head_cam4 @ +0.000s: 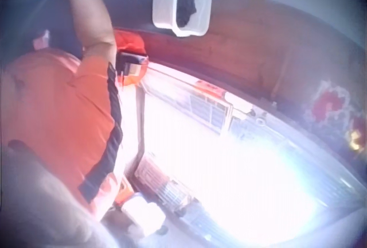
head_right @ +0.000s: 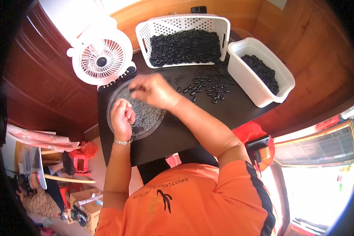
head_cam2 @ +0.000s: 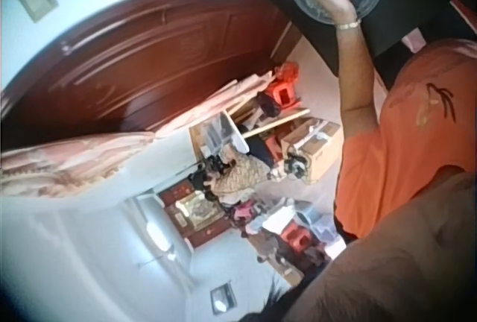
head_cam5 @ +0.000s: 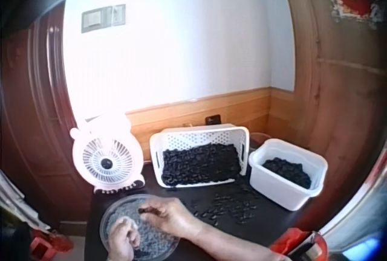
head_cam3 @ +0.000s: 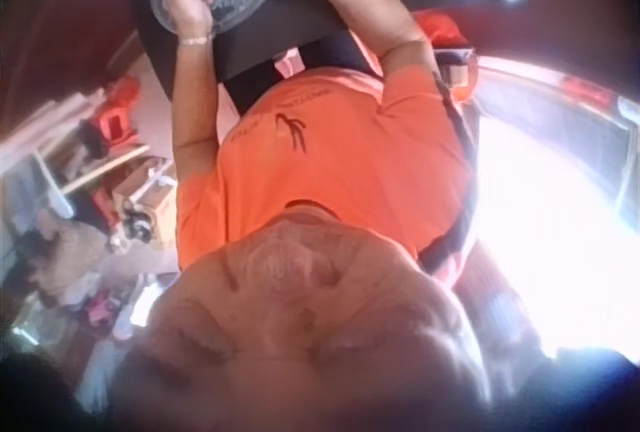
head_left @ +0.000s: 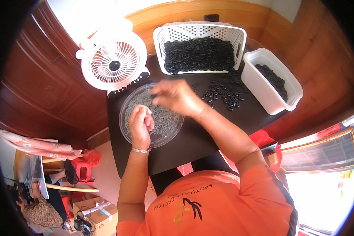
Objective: The person assembles components by picking black plastic pieces from the table and inserting small pins from a round tray into them by hand.
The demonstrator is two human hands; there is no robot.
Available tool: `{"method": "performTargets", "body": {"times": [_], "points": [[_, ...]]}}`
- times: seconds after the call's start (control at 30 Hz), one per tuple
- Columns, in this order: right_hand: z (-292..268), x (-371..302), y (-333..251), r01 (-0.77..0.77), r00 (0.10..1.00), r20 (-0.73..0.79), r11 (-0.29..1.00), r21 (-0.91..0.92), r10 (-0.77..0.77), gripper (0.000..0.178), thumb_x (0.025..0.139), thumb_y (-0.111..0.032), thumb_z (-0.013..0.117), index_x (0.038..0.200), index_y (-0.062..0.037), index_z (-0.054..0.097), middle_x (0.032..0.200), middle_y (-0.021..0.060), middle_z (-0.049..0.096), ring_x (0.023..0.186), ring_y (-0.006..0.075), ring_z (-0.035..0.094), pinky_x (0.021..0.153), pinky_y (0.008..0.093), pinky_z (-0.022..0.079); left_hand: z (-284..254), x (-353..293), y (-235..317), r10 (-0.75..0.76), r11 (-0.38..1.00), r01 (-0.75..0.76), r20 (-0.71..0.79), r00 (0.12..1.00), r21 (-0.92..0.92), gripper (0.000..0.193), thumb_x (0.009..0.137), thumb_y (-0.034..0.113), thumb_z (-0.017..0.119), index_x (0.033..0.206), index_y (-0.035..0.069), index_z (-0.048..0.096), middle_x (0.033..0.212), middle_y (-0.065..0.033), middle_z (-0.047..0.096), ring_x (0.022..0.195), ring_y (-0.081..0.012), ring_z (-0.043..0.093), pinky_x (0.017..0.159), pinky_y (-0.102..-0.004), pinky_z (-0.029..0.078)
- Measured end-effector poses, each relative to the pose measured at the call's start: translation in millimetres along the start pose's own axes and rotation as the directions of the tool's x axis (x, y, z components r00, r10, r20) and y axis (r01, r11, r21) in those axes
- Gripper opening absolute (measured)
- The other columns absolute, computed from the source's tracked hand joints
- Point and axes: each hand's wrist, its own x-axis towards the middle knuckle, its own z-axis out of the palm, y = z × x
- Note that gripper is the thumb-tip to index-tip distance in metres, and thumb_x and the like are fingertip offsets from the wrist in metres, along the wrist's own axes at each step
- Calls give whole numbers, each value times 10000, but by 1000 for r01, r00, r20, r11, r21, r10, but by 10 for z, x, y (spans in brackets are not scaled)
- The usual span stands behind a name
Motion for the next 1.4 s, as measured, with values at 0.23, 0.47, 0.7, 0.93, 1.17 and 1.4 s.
{"method": "performTargets", "body": {"times": [0.23, 0.47, 0.7, 0.93, 1.17, 1.4], "points": [[-1459, -45, 13, -453, 529, -787, 678, -579, -318, 166, 755, -158, 648, 891, -64, 661, 863, 100, 640, 770, 261, 619, 716, 354, 492, -23, 62, 25, -35, 999, 36, -36, 999, 27, 216, 884, 194, 462, 714, 65, 499, 530, 29, 361, 417, -69, 348, 381, -205, 272], [-1392, -96, 188, -452, 720, -677, 634, -627, -156, 156, 739, -158, 645, 862, -64, 664, 866, 136, 637, 872, 307, 591, 780, 385, 468, -19, 47, 22, -26, 994, 27, -10, 1000, 102, 202, 881, 182, 465, 717, 66, 486, 535, 27, 345, 421, -82, 342, 391, -217, 261], [-941, -124, 547, -368, 874, 7, 669, -646, 487, 209, 659, -172, 655, 831, -52, 650, 778, 125, 640, 727, 262, 622, 667, 339, 481, -63, 64, 33, -29, 995, 31, -18, 999, 93, 198, 877, 176, 464, 719, 59, 491, 532, 23, 352, 424, -79, 350, 389, -218, 266], [-709, -70, 645, -361, 782, 11, 468, -807, 623, 179, 642, -159, 636, 800, -88, 681, 816, 130, 655, 817, 311, 624, 725, 398, 497, -76, 67, 18, -51, 997, 52, -27, 998, 54, 183, 866, 153, 487, 719, 48, 518, 525, 19, 393, 413, -66, 366, 380, -205, 281], [-658, -50, 726, -335, 750, 23, 409, -849, 661, 173, 660, -74, 581, 796, -9, 665, 835, 187, 644, 837, 341, 623, 733, 415, 496, -66, 71, 41, -55, 995, 57, -24, 998, 87, 168, 853, 147, 474, 724, 47, 515, 522, 18, 380, 411, -79, 361, 379, -215, 277], [-650, -68, 717, -319, 778, 35, 442, -839, 628, 161, 648, -50, 574, 783, -9, 653, 818, 196, 639, 827, 350, 621, 721, 424, 487, -92, 76, 19, -63, 994, 65, -16, 998, 90, 171, 852, 156, 477, 728, 46, 520, 520, 17, 386, 411, -82, 374, 376, -216, 278]]}}
